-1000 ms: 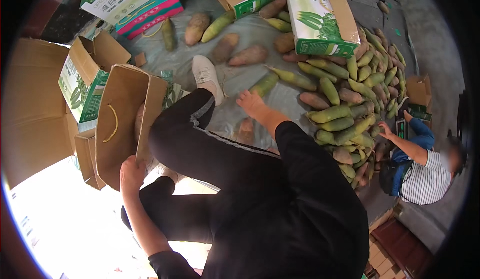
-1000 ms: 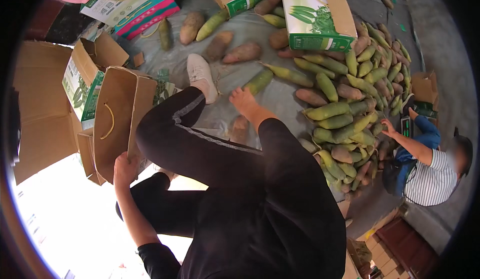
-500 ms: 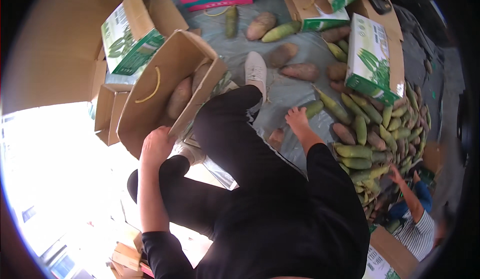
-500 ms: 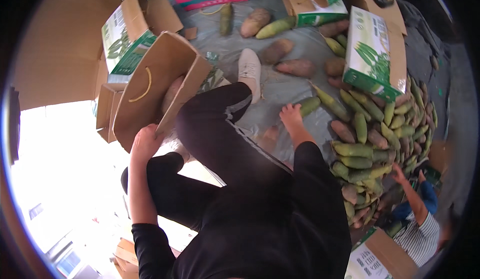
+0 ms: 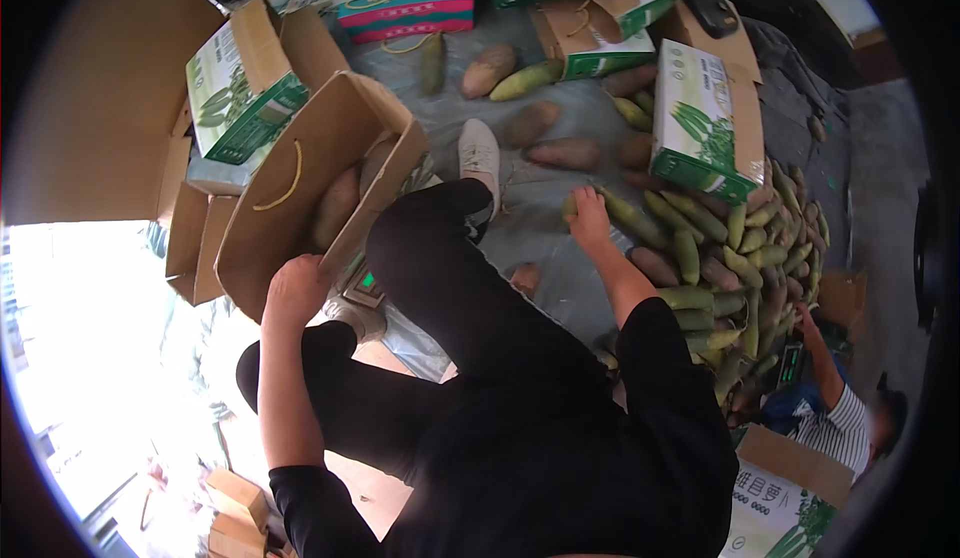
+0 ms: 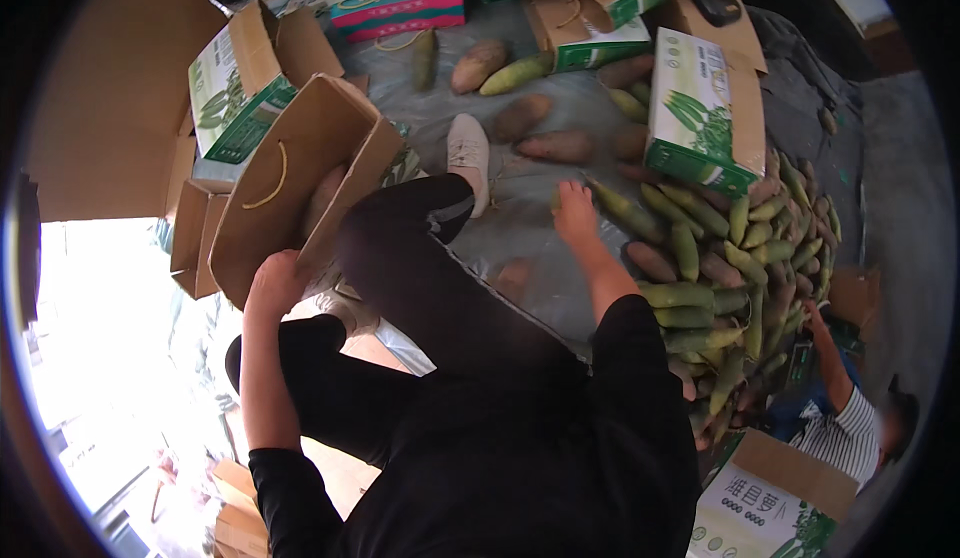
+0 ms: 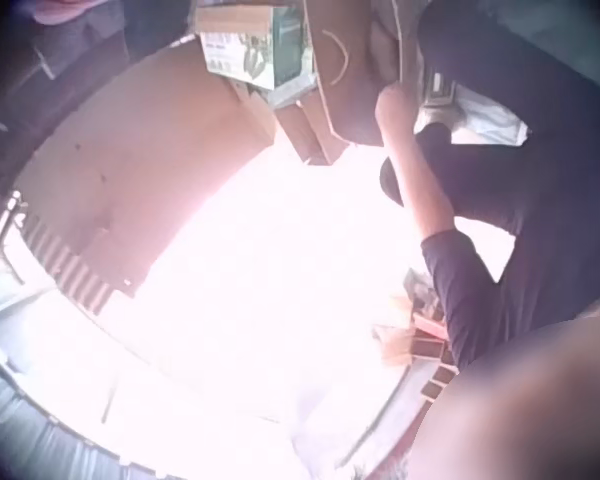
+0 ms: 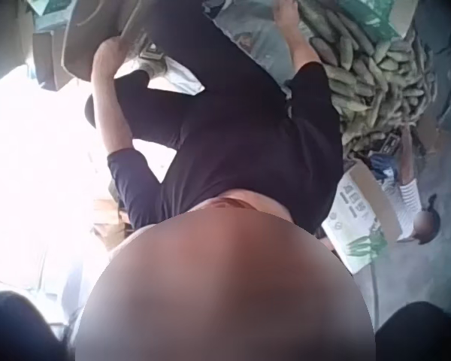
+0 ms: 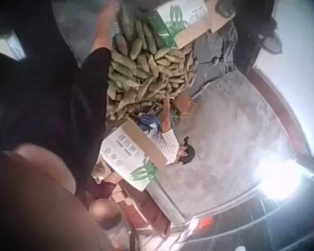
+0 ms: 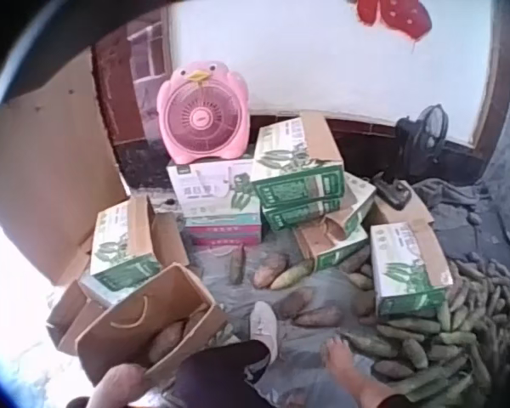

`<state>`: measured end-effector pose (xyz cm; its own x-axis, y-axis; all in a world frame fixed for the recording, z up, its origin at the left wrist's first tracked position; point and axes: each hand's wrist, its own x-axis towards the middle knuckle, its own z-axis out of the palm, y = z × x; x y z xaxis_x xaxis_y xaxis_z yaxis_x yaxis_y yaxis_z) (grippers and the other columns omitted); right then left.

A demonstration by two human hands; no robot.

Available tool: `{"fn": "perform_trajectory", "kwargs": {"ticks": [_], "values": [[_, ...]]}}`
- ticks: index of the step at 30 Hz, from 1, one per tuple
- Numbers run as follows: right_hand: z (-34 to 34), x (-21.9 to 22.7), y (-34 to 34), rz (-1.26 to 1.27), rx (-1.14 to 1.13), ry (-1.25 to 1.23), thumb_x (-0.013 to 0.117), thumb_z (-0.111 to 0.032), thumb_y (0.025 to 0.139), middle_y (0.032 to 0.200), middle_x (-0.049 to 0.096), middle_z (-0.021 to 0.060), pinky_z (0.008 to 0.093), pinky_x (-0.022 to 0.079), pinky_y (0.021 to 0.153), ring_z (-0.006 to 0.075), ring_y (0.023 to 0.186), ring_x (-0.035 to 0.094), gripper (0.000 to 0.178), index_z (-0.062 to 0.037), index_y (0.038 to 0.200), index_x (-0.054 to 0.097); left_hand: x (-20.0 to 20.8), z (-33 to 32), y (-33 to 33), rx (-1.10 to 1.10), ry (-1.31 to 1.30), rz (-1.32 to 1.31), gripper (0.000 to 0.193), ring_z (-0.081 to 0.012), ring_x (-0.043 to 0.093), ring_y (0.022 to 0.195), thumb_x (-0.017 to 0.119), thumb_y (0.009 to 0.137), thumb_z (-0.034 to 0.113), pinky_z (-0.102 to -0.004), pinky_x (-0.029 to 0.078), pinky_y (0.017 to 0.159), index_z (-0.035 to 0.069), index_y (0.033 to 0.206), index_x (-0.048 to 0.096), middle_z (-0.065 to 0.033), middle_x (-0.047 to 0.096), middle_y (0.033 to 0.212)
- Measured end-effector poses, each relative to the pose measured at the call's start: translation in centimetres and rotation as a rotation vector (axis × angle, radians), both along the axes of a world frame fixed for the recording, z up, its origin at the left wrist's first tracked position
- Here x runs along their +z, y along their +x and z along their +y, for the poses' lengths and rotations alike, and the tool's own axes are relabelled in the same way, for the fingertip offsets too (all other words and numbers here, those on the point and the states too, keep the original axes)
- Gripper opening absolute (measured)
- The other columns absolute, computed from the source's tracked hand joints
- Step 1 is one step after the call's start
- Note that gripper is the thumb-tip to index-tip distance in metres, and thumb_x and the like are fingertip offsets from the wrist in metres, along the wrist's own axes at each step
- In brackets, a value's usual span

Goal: Sorting vegetables from a pile and placing them into cardboard boxes for packaging.

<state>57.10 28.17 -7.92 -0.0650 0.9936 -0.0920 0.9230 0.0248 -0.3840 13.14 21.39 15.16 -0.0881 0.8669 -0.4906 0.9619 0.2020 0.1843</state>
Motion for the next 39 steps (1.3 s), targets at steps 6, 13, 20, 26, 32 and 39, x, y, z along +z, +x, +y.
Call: {"fn": "perform_trajectory", "kwargs": {"ticks": [6,13,20,26,32,39], "values": [[1.7,7.1,-2.8,0.523,-0.096,0.251,0.069,-0.002,0.063,0.111,0.053,0.0135,0.0408,0.041,0.089,0.036,0.104,0.05,0.054,-0.0086,0.113,0.052,-0.7,-0.2,-0.4,0.029,0.02,-0.062,0.021,-0.0394,0.058,0.085,0.052,0.079,0.017,-0.0465,0.046,0.075,0.001,0.085,0.065,-0.0226,0.061,0.084],[4.8,21.7,-9.9,0.906,0.101,0.619,0.071,0.001,0.064,0.111,0.053,0.0129,0.036,0.044,0.086,0.0299,0.103,0.053,0.053,-0.0066,0.112,0.051,0.1,-0.6,0.1,0.075,0.008,-0.087,0.022,-0.0398,0.059,0.081,0.054,0.078,0.018,-0.0464,0.046,0.07,0.0,0.085,0.064,-0.0243,0.06,0.081],[5.0,28.8,-19.3,1.181,0.371,0.502,0.07,0.001,0.07,0.111,0.049,0.0065,0.0292,0.047,0.082,0.0165,0.103,0.051,0.051,-0.009,0.115,0.048,0.2,-1.0,-0.1,0.031,0.062,-0.126,0.022,-0.0335,0.061,0.058,0.053,0.077,0.015,-0.0419,0.048,0.056,-0.002,0.087,0.062,-0.0222,0.059,0.067],[4.9,24.8,-29.1,1.26,0.424,0.241,0.077,-0.009,0.059,0.099,0.056,0.0132,0.0395,0.045,0.082,0.031,0.096,0.056,0.052,-0.0093,0.104,0.052,0.7,-0.6,0.9,0.075,0.013,-0.092,0.021,-0.034,0.061,0.059,0.054,0.076,0.014,-0.0418,0.048,0.058,-0.002,0.088,0.062,-0.0214,0.06,0.069],[6.6,21.6,-32.1,0.769,0.522,-0.108,0.07,-0.013,0.072,0.097,0.063,0.0136,0.0382,0.046,0.083,0.0298,0.094,0.06,0.037,-0.0057,0.106,0.057,0.6,-0.4,0.9,0.038,0.028,-0.058,0.021,-0.0331,0.062,0.059,0.055,0.076,0.014,-0.0413,0.049,0.057,-0.003,0.086,0.062,-0.0218,0.061,0.068],[5.3,21.5,-25.5,1.164,0.359,0.285,0.061,-0.004,0.077,0.085,0.065,0.0113,0.031,0.051,0.069,0.0216,0.079,0.064,0.011,-0.0024,0.088,0.063,0.8,-0.9,0.7,0.075,0.0,-0.122,0.021,-0.0299,0.059,0.048,0.052,0.077,0.012,-0.0406,0.049,0.053,-0.005,0.083,0.062,-0.0212,0.058,0.062]]}}
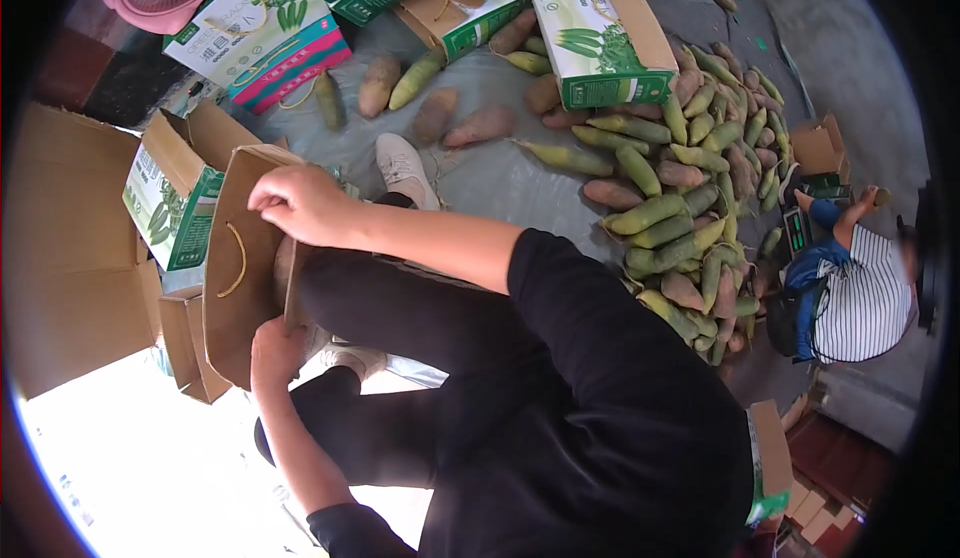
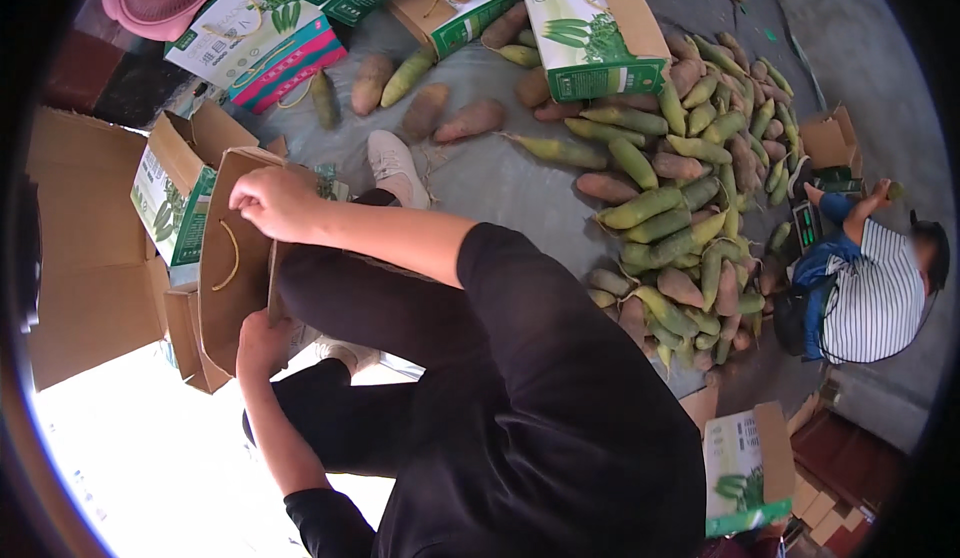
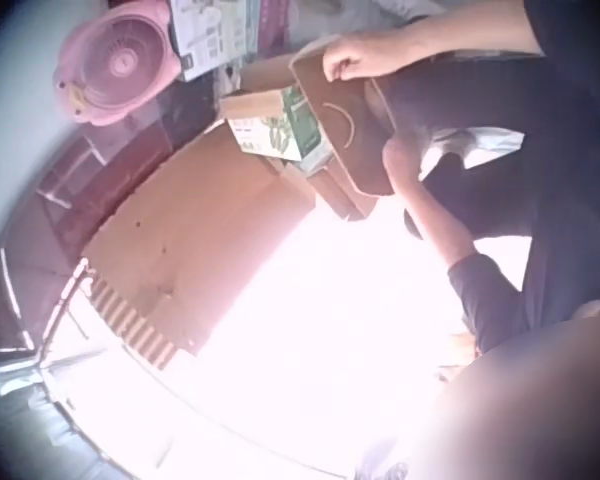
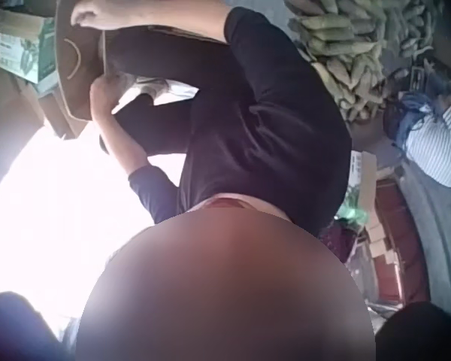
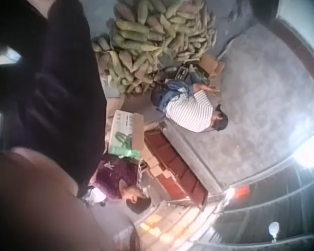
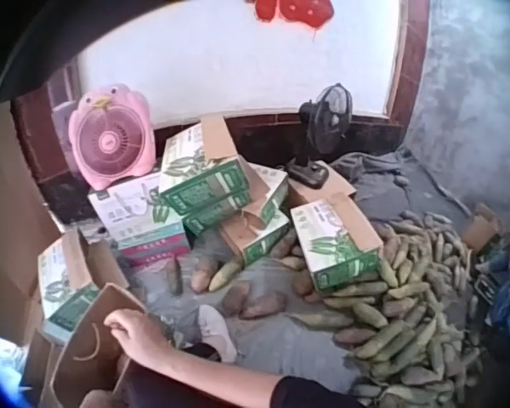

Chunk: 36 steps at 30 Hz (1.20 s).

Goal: Sorting vegetables from a pile and placing them into cardboard boxes for packaging.

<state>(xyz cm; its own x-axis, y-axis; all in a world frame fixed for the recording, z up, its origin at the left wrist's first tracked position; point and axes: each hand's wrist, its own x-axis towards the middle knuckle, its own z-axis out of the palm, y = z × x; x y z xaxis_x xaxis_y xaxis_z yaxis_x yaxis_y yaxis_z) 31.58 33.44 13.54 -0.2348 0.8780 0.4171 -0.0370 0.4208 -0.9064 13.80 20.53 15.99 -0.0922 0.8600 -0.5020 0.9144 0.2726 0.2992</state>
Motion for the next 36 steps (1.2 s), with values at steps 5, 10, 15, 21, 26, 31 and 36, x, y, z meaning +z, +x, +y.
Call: {"fn": "perform_trajectory", "kwargs": {"ticks": [5,10,15,21,26,31,36], "values": [[-0.6,-5.7,7.9,-0.038,-0.21,-0.206,0.058,-0.002,0.079,0.086,0.063,0.0097,0.0307,0.05,0.071,0.0189,0.077,0.062,0.015,-0.0016,0.093,0.062,0.9,0.8,1.9,0.086,-0.104,-0.014,0.022,-0.0278,0.059,0.047,0.051,0.076,0.013,-0.0396,0.048,0.052,-0.004,0.083,0.062,-0.0197,0.057,0.059],[-3.3,-17.0,16.7,-0.403,-0.35,-0.462,0.061,-0.008,0.077,0.091,0.064,0.012,0.0331,0.049,0.073,0.0229,0.082,0.062,0.016,-0.0037,0.091,0.063,-0.7,0.2,0.0,-0.045,0.066,-0.028,0.021,-0.024,0.057,0.045,0.05,0.076,0.014,-0.0366,0.046,0.047,-0.005,0.082,0.06,-0.0163,0.055,0.056],[-11.6,-27.4,29.9,-1.082,-0.341,-0.615,0.052,-0.021,0.082,0.104,0.062,0.0171,0.0432,0.046,0.086,0.0347,0.097,0.058,0.026,-0.0073,0.102,0.061,1.0,2.0,3.8,0.114,-0.149,-0.065,0.028,-0.0252,0.063,0.064,0.057,0.076,0.019,-0.0385,0.048,0.063,-0.002,0.092,0.063,-0.0161,0.063,0.068],[-18.3,-24.4,35.4,-1.468,-0.176,-1.018,0.048,-0.02,0.085,0.11,0.06,0.0163,0.0464,0.046,0.086,0.033,0.104,0.057,0.03,-0.0088,0.11,0.059,-1.7,0.7,0.2,0.018,0.012,-0.021,0.024,-0.0331,0.061,0.064,0.054,0.078,0.016,-0.0412,0.047,0.064,-0.005,0.089,0.061,-0.0207,0.061,0.07],[-19.8,-22.6,38.4,-1.828,-0.167,-0.889,0.049,-0.017,0.085,0.117,0.054,0.0047,0.0426,0.042,0.088,0.0235,0.115,0.045,0.028,-0.0114,0.11,0.06,-1.8,1.1,-0.2,0.004,-0.042,0.006,0.026,-0.0358,0.062,0.075,0.057,0.078,0.016,-0.0421,0.047,0.071,-0.004,0.093,0.061,-0.0227,0.063,0.078],[-19.4,-23.0,41.1,-1.97,-0.03,-0.807,0.047,-0.016,0.087,0.117,0.053,0.0031,0.0492,0.036,0.091,0.0225,0.116,0.042,0.028,-0.0121,0.113,0.058,-1.2,1.3,1.1,0.019,-0.044,0.054,0.027,-0.0351,0.062,0.075,0.059,0.079,0.018,-0.0425,0.047,0.072,-0.004,0.095,0.062,-0.0221,0.064,0.078],[-20.5,-23.4,43.0,-2.079,0.078,-0.734,0.044,-0.017,0.09,0.116,0.053,0.0013,0.0536,0.032,0.092,0.0221,0.114,0.042,0.031,-0.0167,0.117,0.058,-2.1,0.7,-0.3,-0.022,0.063,0.041,0.027,-0.0344,0.062,0.073,0.06,0.079,0.018,-0.0418,0.047,0.07,-0.004,0.094,0.062,-0.0216,0.064,0.077]]}}
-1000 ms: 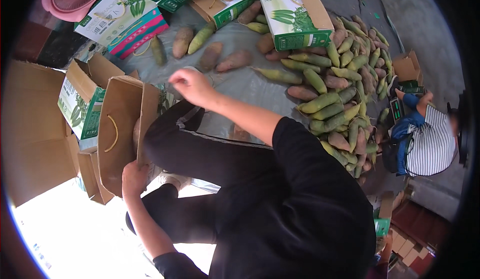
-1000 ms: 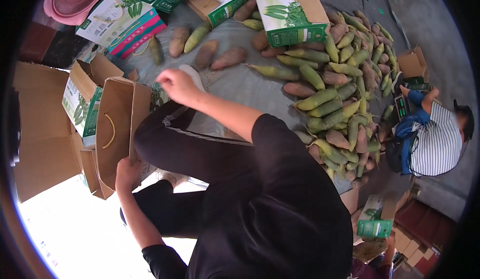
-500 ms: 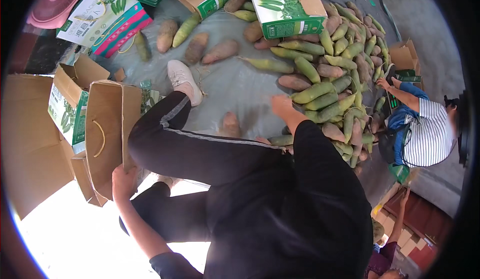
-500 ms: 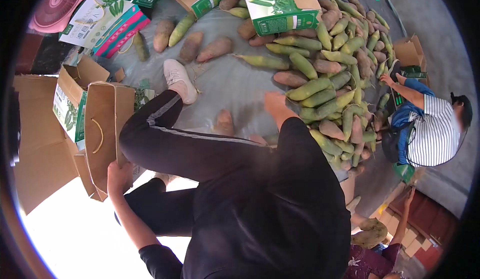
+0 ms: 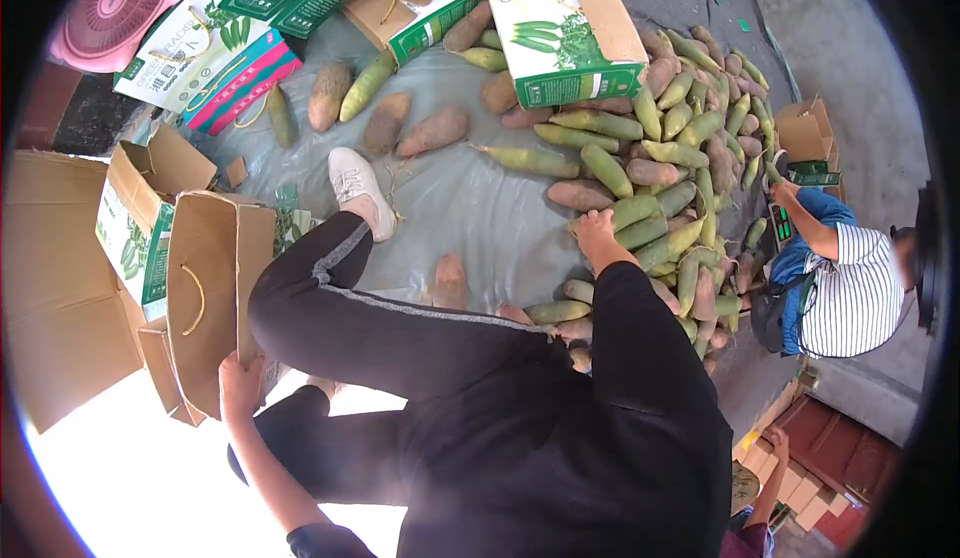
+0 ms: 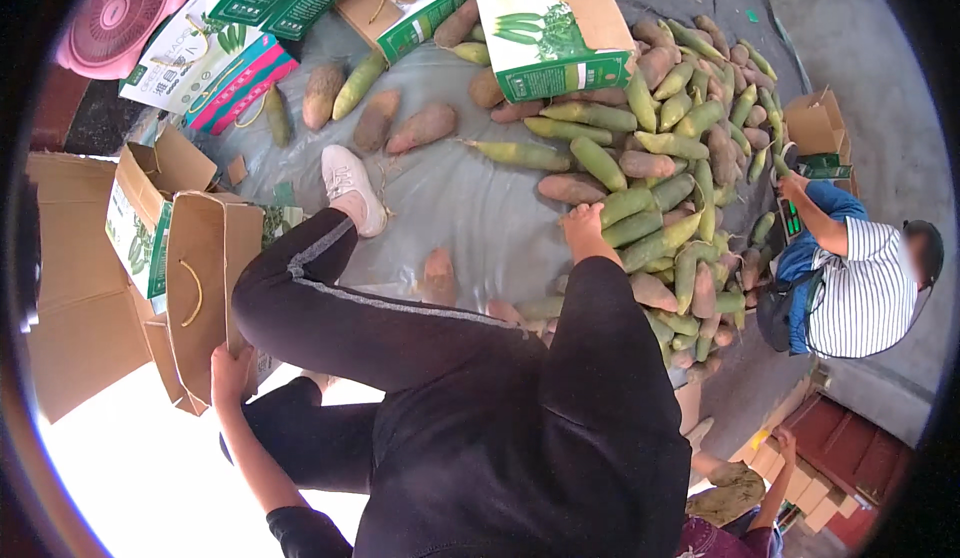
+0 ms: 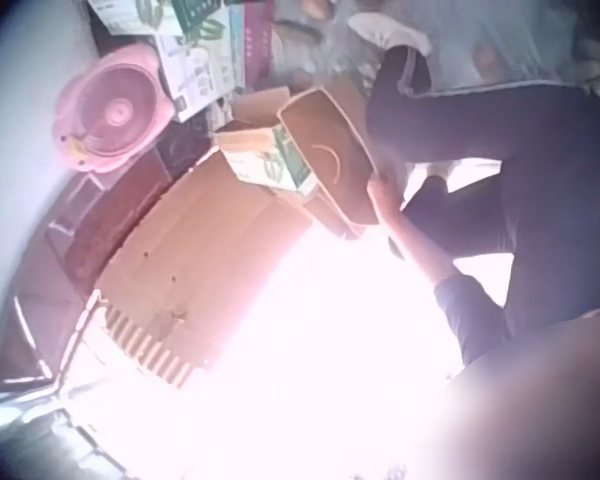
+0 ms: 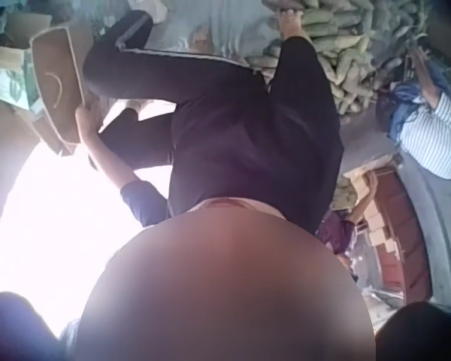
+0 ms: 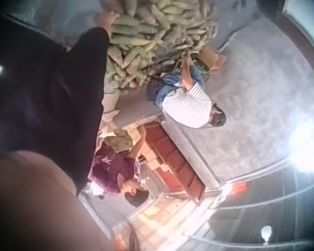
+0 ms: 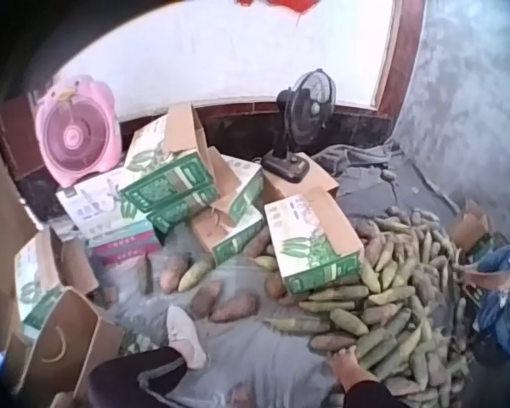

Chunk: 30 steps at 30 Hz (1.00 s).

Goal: Sorting vegetables from a pile and placing them into cardboard boxes for packaging.

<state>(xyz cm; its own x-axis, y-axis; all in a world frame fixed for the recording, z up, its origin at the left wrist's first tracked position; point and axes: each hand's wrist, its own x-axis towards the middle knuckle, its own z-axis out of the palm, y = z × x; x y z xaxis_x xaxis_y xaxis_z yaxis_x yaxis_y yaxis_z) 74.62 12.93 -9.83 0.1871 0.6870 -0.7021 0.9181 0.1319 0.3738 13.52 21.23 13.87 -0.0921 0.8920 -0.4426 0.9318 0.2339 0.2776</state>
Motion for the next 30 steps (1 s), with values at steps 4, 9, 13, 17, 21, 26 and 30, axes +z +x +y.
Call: {"fn": "perform_trajectory", "kwargs": {"ticks": [4,9,13,17,21,26,30], "values": [[-0.9,-0.4,0.7,-0.049,0.083,0.029,0.045,-0.017,0.09,0.111,0.053,-0.0002,0.0504,0.031,0.093,0.0211,0.111,0.043,0.031,-0.0199,0.117,0.059,-0.2,0.2,0.3,0.032,-0.02,-0.021,0.026,-0.0347,0.062,0.072,0.06,0.079,0.017,-0.0415,0.047,0.069,-0.005,0.092,0.062,-0.0212,0.063,0.076],[-1.5,0.7,0.4,-0.027,0.116,0.121,0.048,-0.018,0.087,0.11,0.054,-0.001,0.0475,0.032,0.088,0.0208,0.107,0.046,0.027,-0.0195,0.109,0.063,0.5,0.3,1.4,0.071,-0.047,0.019,0.023,-0.0296,0.063,0.068,0.058,0.077,0.016,-0.04,0.047,0.065,-0.005,0.088,0.062,-0.0196,0.062,0.07],[-0.9,1.2,1.1,0.02,0.145,0.101,0.048,-0.018,0.086,0.109,0.058,0.0005,0.0471,0.034,0.085,0.02,0.105,0.05,0.025,-0.0196,0.106,0.063,0.7,0.1,1.0,0.021,0.038,-0.056,0.022,-0.0269,0.061,0.055,0.056,0.076,0.014,-0.0383,0.047,0.055,-0.005,0.087,0.061,-0.0173,0.059,0.062],[-0.6,1.5,1.7,0.101,0.092,0.106,0.049,-0.016,0.086,0.104,0.059,-0.003,0.0474,0.036,0.085,0.0188,0.105,0.05,0.025,-0.0227,0.106,0.062,2.1,0.4,2.8,0.077,-0.015,-0.028,0.021,-0.0252,0.055,0.04,0.056,0.076,0.014,-0.037,0.045,0.043,-0.005,0.083,0.061,-0.0158,0.056,0.055],[1.5,3.4,0.0,0.112,-0.005,0.25,0.057,-0.017,0.081,0.109,0.055,-0.0004,0.0437,0.041,0.083,0.0205,0.106,0.05,0.026,-0.0176,0.107,0.06,2.4,0.4,2.8,0.097,-0.039,-0.028,0.021,-0.0254,0.056,0.042,0.056,0.077,0.014,-0.0367,0.045,0.044,-0.005,0.082,0.061,-0.0166,0.057,0.058],[3.9,6.7,-1.8,0.284,-0.259,0.468,0.068,-0.015,0.071,0.107,0.055,0.003,0.0428,0.043,0.084,0.0229,0.104,0.052,0.04,-0.0174,0.109,0.057,0.4,-0.3,0.4,0.082,-0.025,-0.022,0.022,-0.0286,0.061,0.054,0.059,0.076,0.016,-0.0389,0.048,0.053,-0.005,0.085,0.062,-0.0193,0.06,0.065],[6.0,7.3,-4.2,0.763,-0.504,0.869,0.072,-0.01,0.067,0.106,0.056,0.0071,0.0408,0.044,0.086,0.0289,0.101,0.053,0.046,-0.0138,0.109,0.056,3.2,-0.1,2.6,0.104,-0.053,-0.027,0.022,-0.031,0.061,0.059,0.061,0.077,0.016,-0.0409,0.049,0.058,-0.004,0.085,0.063,-0.0214,0.06,0.068]]}}
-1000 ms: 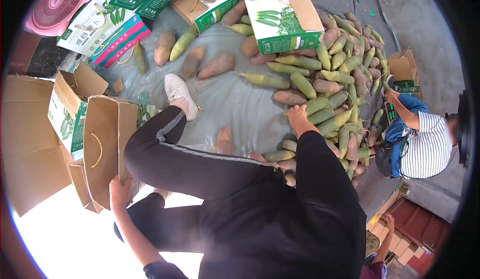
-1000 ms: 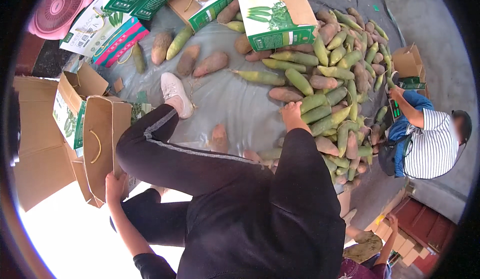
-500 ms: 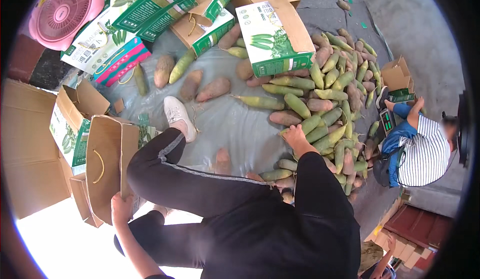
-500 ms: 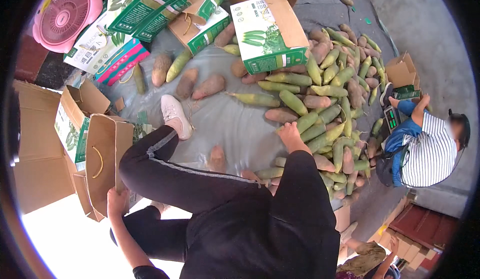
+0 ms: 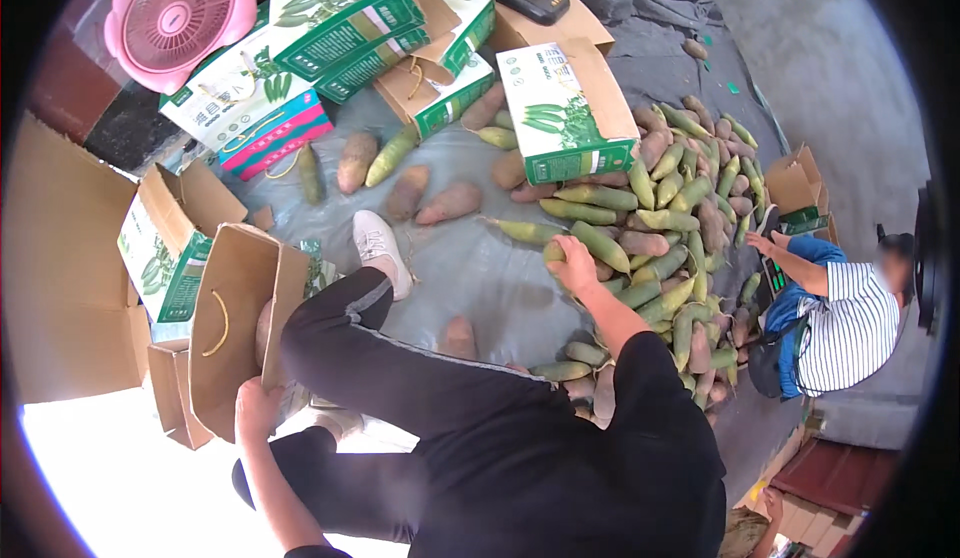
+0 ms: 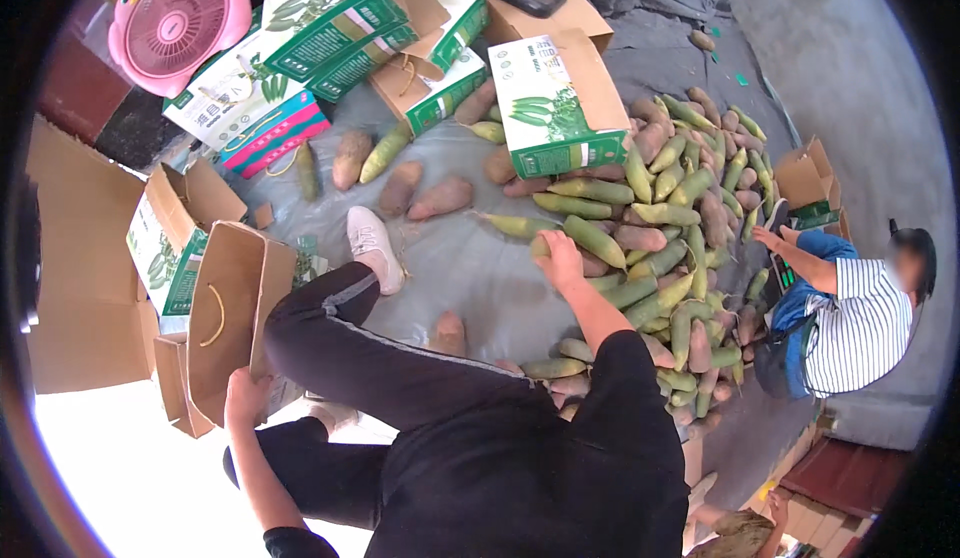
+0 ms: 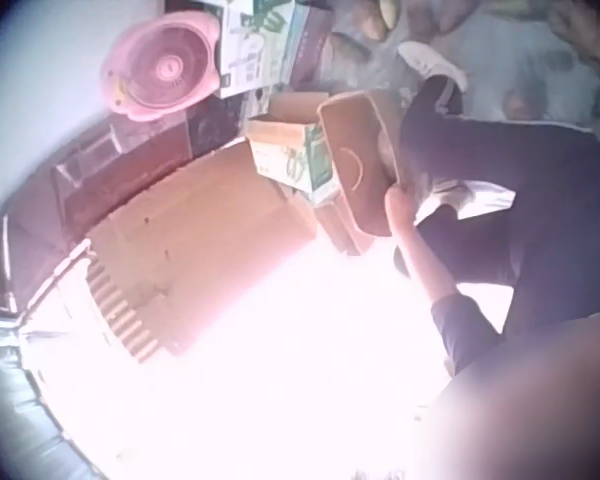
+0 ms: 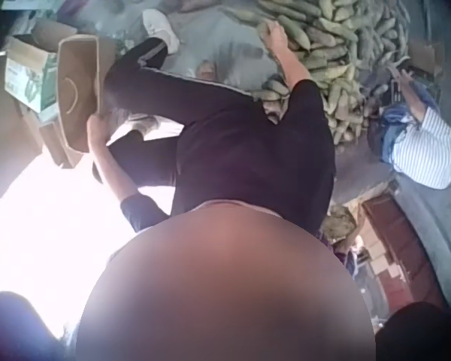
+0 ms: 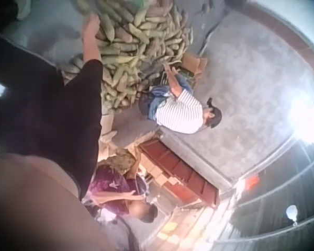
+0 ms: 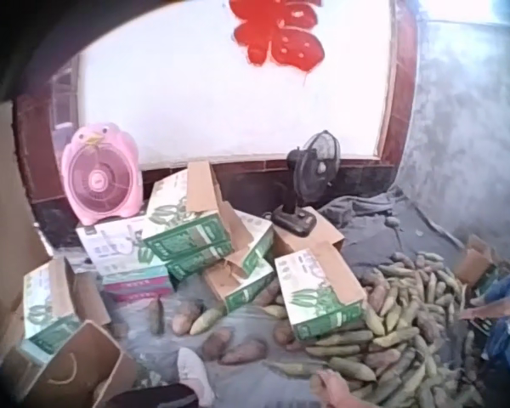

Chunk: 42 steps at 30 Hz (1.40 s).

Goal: Sorting vegetables from a pile and placing them into cardboard boxes for packaging.

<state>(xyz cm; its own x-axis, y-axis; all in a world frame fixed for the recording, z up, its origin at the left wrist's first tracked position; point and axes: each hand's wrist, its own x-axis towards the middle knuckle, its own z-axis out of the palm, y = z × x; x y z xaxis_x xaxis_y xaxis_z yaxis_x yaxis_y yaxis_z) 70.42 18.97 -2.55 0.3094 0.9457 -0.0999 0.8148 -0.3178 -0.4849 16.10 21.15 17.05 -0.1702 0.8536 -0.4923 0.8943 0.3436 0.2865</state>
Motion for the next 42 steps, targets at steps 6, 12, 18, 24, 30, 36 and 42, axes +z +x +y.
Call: {"fn": "perform_trajectory", "kwargs": {"ticks": [6,12,18,24,30,36,42], "values": [[7.3,8.8,-8.9,0.47,0.229,0.374,0.07,-0.003,0.067,0.112,0.055,0.01,0.0346,0.045,0.088,0.0266,0.104,0.054,0.051,-0.0093,0.116,0.054,-1.0,0.3,-0.9,-0.011,-0.007,0.003,0.024,-0.0377,0.06,0.073,0.061,0.075,0.02,-0.044,0.046,0.068,0.0,0.087,0.064,-0.0236,0.06,0.074],[12.4,21.3,-19.8,0.934,0.557,0.618,0.067,0.003,0.073,0.115,0.052,0.0068,0.0282,0.045,0.088,0.0151,0.104,0.054,0.052,-0.0034,0.122,0.049,-2.3,-0.4,-2.9,-0.05,-0.007,0.023,0.022,-0.0364,0.061,0.07,0.061,0.076,0.019,-0.0433,0.048,0.067,0.002,0.09,0.065,-0.0215,0.062,0.075],[14.4,25.8,-30.6,0.934,0.842,0.845,0.071,0.0,0.07,0.11,0.055,0.0083,0.0333,0.045,0.087,0.0208,0.103,0.055,0.05,-0.0079,0.116,0.053,-0.2,-0.1,-1.5,0.04,-0.118,-0.002,0.024,-0.0293,0.062,0.059,0.06,0.077,0.018,-0.04,0.049,0.057,0.002,0.093,0.065,-0.0188,0.062,0.07],[15.2,20.9,-38.9,0.409,0.985,0.893,0.07,-0.014,0.069,0.107,0.058,0.0032,0.0371,0.042,0.084,0.0218,0.101,0.054,0.043,-0.0126,0.109,0.059,-1.3,0.3,-1.4,-0.116,0.002,-0.011,0.022,-0.0313,0.061,0.056,0.058,0.077,0.017,-0.0405,0.049,0.054,-0.001,0.089,0.064,-0.0203,0.06,0.067],[14.2,17.9,-35.5,0.618,0.851,0.886,0.07,-0.011,0.069,0.089,0.062,0.0049,0.0403,0.046,0.076,0.0268,0.087,0.058,0.028,-0.0099,0.096,0.062,-1.5,-0.4,-2.2,-0.075,0.035,-0.048,0.023,-0.0318,0.06,0.056,0.056,0.079,0.018,-0.0405,0.048,0.053,-0.002,0.089,0.063,-0.0206,0.06,0.067],[12.7,8.2,-24.6,0.513,0.461,0.598,0.067,-0.004,0.069,0.09,0.062,0.0104,0.0411,0.046,0.078,0.0324,0.091,0.057,0.025,-0.0081,0.093,0.062,0.2,0.2,0.1,-0.072,-0.027,-0.044,0.026,-0.029,0.06,0.056,0.054,0.08,0.02,-0.0406,0.047,0.057,-0.004,0.087,0.061,-0.0188,0.057,0.062],[5.9,-3.6,-9.5,0.11,0.172,0.221,0.064,-0.01,0.072,0.1,0.058,0.0151,0.042,0.044,0.087,0.0331,0.101,0.053,0.03,-0.0107,0.102,0.06,-0.8,0.5,0.3,-0.014,-0.053,-0.05,0.028,-0.0322,0.063,0.068,0.056,0.077,0.018,-0.0413,0.047,0.066,-0.008,0.089,0.061,-0.0219,0.063,0.072]]}}
